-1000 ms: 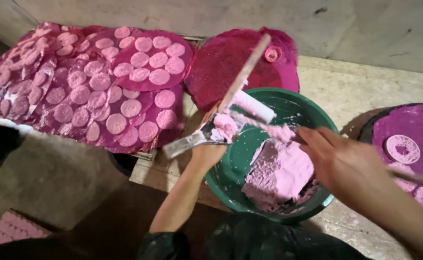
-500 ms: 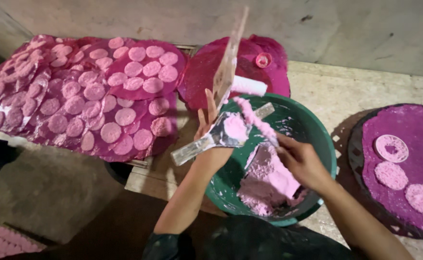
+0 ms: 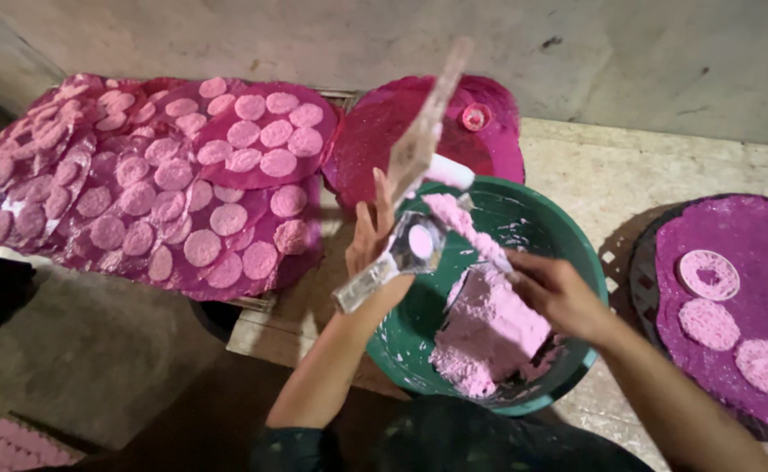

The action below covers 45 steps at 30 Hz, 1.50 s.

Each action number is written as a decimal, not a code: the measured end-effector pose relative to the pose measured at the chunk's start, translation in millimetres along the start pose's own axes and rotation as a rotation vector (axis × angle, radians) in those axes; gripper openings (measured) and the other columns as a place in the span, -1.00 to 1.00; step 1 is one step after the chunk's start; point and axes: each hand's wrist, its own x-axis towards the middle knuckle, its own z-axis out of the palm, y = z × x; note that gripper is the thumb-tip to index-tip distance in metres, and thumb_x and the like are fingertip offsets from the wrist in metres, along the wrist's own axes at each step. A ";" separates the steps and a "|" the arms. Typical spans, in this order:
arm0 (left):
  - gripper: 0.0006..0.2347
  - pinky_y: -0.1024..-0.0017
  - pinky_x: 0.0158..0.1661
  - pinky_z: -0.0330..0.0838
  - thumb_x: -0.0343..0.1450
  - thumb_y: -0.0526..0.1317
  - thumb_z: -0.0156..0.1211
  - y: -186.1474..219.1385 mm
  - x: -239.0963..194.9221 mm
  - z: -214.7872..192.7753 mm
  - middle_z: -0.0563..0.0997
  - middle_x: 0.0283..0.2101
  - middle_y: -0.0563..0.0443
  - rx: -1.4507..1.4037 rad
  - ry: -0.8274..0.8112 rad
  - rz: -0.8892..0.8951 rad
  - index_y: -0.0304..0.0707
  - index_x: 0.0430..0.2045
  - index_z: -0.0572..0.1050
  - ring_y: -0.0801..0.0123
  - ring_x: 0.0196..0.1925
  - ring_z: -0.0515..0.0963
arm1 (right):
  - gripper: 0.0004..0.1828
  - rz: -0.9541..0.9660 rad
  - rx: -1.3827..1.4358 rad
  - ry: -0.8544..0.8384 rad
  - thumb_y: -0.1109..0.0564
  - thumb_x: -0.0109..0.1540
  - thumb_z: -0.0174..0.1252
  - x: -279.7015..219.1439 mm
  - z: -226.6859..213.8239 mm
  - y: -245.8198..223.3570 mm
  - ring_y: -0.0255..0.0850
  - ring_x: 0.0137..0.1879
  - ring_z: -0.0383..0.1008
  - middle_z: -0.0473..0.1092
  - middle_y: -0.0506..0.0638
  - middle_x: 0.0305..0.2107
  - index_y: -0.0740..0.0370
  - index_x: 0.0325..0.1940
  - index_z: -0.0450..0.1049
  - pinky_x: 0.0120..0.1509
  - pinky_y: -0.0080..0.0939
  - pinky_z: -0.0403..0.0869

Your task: The person scoops pink paste from a green bucket and uses a manual press to form circular pink pads on a pink mat. The person repeatedly fills the press, compresses the paste, and removes the formed pads, placing them on the mat.

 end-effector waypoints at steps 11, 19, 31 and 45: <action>-0.62 0.05 0.22 0.49 0.38 0.02 0.32 -79.5 29.3 20.6 0.44 0.27 -0.28 0.189 0.544 0.625 0.07 0.05 0.47 -0.11 0.25 0.52 | -0.50 0.153 -0.112 -0.164 0.16 0.32 0.06 -41.7 -16.6 12.3 -0.31 -0.27 0.46 0.52 0.04 -0.34 0.24 0.37 0.35 -0.17 -0.23 0.48; -0.62 0.27 -0.06 0.49 0.38 -0.32 0.28 -66.7 -65.4 99.5 0.58 -0.06 -0.17 -1.594 -0.879 -0.317 -0.54 0.08 0.46 0.18 -0.06 0.58 | -0.15 -0.587 0.085 0.144 -0.04 0.44 -0.01 -35.2 1.8 -24.4 0.15 0.46 0.26 0.05 0.37 0.46 0.12 0.66 -0.32 0.41 0.07 0.36; -0.54 0.35 0.14 0.46 0.32 -0.32 0.38 -5.8 -101.7 -8.0 0.57 0.09 -0.10 -0.944 -0.923 0.404 -0.34 0.12 0.41 0.23 0.13 0.56 | -0.55 -0.923 -0.401 0.128 -0.02 0.35 0.18 -115.3 -18.0 -78.7 0.12 0.25 0.59 0.42 0.23 0.21 0.12 0.29 0.33 0.29 0.05 0.60; -0.56 0.27 0.22 0.37 0.47 -0.15 0.14 112.9 -91.2 80.6 0.48 0.26 -0.02 -0.342 -1.130 0.514 -0.21 0.27 0.34 0.26 0.27 0.49 | 0.21 -0.440 0.182 -0.088 -0.43 0.29 0.15 -168.4 -93.8 -2.8 0.19 0.60 -0.16 -0.28 0.36 0.51 0.30 0.53 -0.47 0.55 0.20 0.01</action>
